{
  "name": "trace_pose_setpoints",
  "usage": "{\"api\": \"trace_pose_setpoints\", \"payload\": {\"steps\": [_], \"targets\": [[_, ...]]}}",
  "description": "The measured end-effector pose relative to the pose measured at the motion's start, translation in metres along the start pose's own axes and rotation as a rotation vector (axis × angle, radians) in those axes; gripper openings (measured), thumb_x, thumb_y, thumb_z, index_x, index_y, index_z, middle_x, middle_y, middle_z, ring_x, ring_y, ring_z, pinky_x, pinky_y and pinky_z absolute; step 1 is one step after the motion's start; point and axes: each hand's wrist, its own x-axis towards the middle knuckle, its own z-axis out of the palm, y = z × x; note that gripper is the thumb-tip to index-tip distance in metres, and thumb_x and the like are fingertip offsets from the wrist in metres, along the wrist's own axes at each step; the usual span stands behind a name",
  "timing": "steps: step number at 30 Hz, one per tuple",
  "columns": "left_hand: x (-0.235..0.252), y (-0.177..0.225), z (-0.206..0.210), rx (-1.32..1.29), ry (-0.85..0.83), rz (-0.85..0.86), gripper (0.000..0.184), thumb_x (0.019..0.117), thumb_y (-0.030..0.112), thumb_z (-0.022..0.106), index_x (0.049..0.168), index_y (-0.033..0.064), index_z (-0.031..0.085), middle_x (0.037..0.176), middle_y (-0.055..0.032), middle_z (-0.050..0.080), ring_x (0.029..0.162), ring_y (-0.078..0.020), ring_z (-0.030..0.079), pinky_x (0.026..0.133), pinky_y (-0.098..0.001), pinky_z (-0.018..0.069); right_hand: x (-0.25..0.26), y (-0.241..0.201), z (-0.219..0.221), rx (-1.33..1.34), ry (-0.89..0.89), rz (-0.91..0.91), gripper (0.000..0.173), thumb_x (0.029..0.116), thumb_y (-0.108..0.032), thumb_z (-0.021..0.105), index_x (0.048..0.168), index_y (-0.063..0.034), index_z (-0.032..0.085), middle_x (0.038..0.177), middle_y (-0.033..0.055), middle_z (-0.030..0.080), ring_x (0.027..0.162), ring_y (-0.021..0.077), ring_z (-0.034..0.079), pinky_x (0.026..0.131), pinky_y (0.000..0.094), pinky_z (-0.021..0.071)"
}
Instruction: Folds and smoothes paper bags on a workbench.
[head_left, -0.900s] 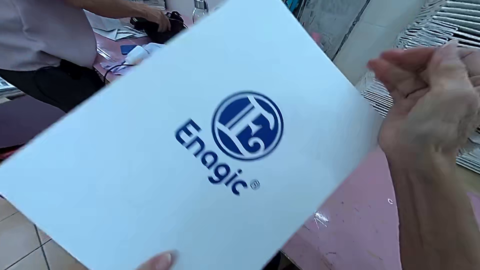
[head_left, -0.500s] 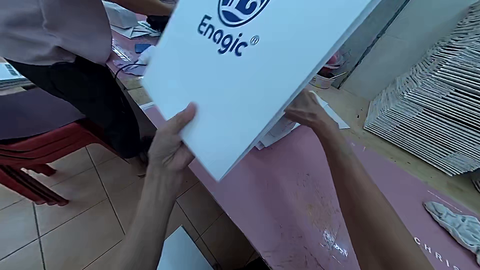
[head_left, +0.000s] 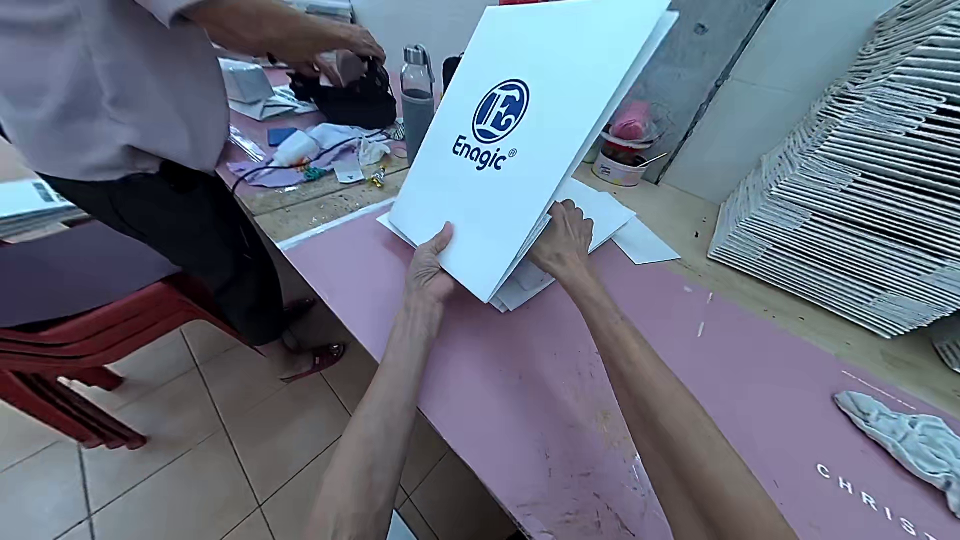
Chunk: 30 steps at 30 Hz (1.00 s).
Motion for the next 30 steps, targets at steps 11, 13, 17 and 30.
{"api": "trace_pose_setpoints", "payload": {"steps": [11,13,17,30], "targets": [[0.002,0.007,0.009,0.017,0.082,-0.076,0.014,0.1058,0.014,0.048,0.119,0.0103,0.052,0.097,-0.0074,0.067,0.084,-0.0148,0.069,0.075,-0.0327,0.0602,-0.123,0.078,-0.074,-0.081,0.03,0.011,0.089,0.0692,-0.039,0.087,0.146,-0.0054,0.056,0.124,0.0343,0.06,0.111,0.055,0.057,0.085,0.0723,0.0421],[0.002,0.008,0.011,0.033,0.101,-0.091,0.018,0.1049,0.014,0.05,0.122,0.0093,0.051,0.1,-0.0096,0.066,0.086,-0.0166,0.069,0.076,-0.0339,0.0598,-0.163,0.1,-0.091,-0.09,0.059,0.007,0.091,0.0698,-0.049,0.079,0.144,-0.0027,0.057,0.122,0.0335,0.061,0.108,0.0538,0.059,0.083,0.0704,0.0437],[0.006,0.002,0.022,0.071,0.12,-0.151,0.025,0.1023,0.013,0.054,0.127,0.0071,0.051,0.106,-0.0141,0.065,0.091,-0.0223,0.068,0.077,-0.0395,0.0592,-0.235,0.118,-0.121,-0.095,0.098,0.027,0.09,0.0714,-0.052,0.076,0.141,0.0036,0.058,0.12,0.0337,0.062,0.102,0.0503,0.06,0.081,0.0658,0.0447],[0.03,-0.038,0.035,0.594,0.329,0.11,0.078,0.0826,-0.001,0.08,0.147,-0.0036,0.036,0.14,-0.0279,0.051,0.126,-0.0349,0.055,0.102,-0.0489,0.0489,-0.237,0.115,-0.137,-0.285,-0.066,0.055,0.105,0.0576,-0.046,0.083,0.151,-0.0093,0.052,0.11,0.0339,0.062,0.088,0.0542,0.06,0.066,0.0666,0.0454]]}}
